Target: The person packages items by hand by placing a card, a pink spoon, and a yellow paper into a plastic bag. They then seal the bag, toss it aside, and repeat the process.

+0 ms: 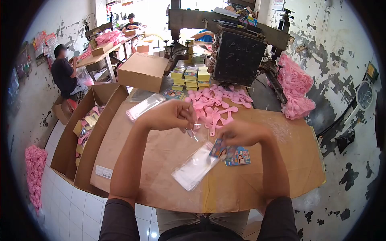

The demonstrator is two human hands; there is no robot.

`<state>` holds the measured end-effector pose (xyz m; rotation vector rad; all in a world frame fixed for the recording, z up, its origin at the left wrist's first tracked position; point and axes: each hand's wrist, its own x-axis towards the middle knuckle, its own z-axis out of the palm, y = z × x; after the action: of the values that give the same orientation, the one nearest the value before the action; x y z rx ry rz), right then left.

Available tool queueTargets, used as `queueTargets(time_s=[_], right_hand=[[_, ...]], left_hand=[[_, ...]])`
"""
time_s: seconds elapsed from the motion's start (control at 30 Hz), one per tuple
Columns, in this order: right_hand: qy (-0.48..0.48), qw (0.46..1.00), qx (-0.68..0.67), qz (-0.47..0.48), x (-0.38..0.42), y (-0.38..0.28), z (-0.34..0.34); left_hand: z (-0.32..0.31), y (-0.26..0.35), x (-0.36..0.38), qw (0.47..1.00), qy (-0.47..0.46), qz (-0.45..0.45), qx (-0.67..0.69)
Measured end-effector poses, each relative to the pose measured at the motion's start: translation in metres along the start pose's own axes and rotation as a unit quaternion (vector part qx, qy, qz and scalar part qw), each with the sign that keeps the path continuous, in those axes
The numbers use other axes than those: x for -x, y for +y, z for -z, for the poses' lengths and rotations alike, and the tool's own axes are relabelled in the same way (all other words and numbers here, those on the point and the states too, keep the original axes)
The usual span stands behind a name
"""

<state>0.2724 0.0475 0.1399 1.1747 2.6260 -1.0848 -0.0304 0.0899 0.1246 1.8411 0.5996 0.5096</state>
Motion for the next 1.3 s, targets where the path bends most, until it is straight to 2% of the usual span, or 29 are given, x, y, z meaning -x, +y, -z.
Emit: queueTargets(time_s=[0.1,0.2,0.3,0.4,0.5,0.6,0.7,0.8,0.87,1.0,1.07,1.2,1.3], right_hand=[[0.239,0.963,-0.002,0.127,0.018,-0.003,0.017],[0.389,0.912,0.031,0.127,0.026,-0.018,0.017],[0.439,0.895,-0.011,0.083,0.033,-0.036,0.012],[0.454,0.879,-0.093,0.115,0.034,-0.037,0.009],[0.5,0.84,-0.111,0.18,0.023,-0.03,0.005],[0.479,0.858,-0.088,0.163,0.02,-0.031,0.004],[0.462,0.857,0.076,0.215,0.017,-0.034,0.004],[0.42,0.888,0.071,0.175,0.014,-0.036,-0.001],[0.415,0.89,0.084,0.168,0.012,-0.029,-0.003],[0.435,0.881,0.089,0.164,0.015,-0.031,0.001],[0.406,0.893,0.082,0.176,0.015,-0.03,0.002],[0.398,0.892,0.097,0.19,0.007,-0.024,-0.002],[0.432,0.883,0.009,0.184,-0.002,-0.023,-0.005]], left_hand=[[-0.01,0.029,0.005,0.993,0.059,-0.024,0.1],[-0.018,0.031,0.002,0.99,0.09,-0.056,0.094],[-0.025,0.035,0.001,0.988,0.117,-0.063,0.08],[-0.028,0.038,0.0,0.988,0.133,-0.046,0.058],[-0.031,0.036,-0.001,0.985,0.15,-0.043,0.073],[-0.035,0.038,-0.004,0.986,0.153,-0.029,0.051],[-0.042,0.041,-0.005,0.989,0.142,-0.026,0.016],[-0.051,0.041,-0.003,0.993,0.118,-0.026,-0.019],[-0.053,0.041,-0.002,0.994,0.107,-0.024,-0.004],[-0.05,0.038,-0.007,0.989,0.148,-0.004,-0.024],[-0.051,0.04,-0.007,0.987,0.157,-0.007,-0.044],[-0.057,0.042,-0.007,0.991,0.125,-0.009,-0.054],[-0.057,0.035,-0.01,0.991,0.127,-0.015,-0.051]])
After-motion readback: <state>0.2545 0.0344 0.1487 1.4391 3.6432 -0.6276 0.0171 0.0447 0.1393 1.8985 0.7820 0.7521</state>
